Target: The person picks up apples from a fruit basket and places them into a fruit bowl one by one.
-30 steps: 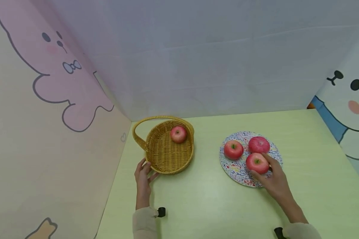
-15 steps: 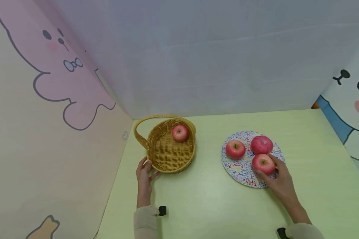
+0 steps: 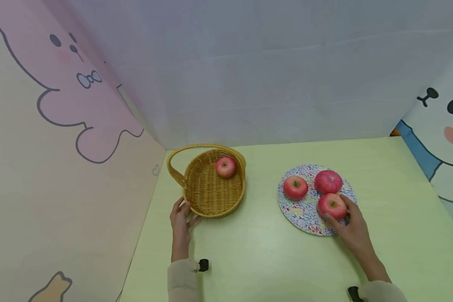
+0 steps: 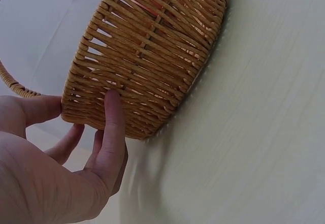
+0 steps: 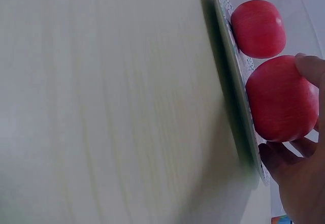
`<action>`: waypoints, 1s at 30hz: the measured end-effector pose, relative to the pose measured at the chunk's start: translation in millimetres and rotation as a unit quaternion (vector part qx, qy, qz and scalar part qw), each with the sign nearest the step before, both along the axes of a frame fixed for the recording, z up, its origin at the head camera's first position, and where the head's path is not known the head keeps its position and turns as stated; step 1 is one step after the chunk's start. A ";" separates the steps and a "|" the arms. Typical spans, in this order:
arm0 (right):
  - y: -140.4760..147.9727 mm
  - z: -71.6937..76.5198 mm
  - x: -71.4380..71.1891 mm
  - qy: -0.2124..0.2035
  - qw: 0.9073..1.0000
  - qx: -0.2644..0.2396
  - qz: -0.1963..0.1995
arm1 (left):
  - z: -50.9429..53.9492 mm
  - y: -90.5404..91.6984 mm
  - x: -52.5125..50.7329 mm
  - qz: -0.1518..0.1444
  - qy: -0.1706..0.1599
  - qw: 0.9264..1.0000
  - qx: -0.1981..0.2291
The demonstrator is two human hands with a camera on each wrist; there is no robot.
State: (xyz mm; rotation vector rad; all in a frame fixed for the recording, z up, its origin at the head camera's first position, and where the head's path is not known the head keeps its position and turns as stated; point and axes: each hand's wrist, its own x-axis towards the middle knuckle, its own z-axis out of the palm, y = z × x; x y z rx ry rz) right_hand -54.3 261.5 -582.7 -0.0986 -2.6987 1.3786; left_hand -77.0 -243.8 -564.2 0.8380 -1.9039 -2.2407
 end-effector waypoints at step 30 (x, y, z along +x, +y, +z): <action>1.3 5.9 1.0 0.069 0.997 0.017 -0.009 | -2.1 0.7 0.8 0.007 0.000 1.000 -0.002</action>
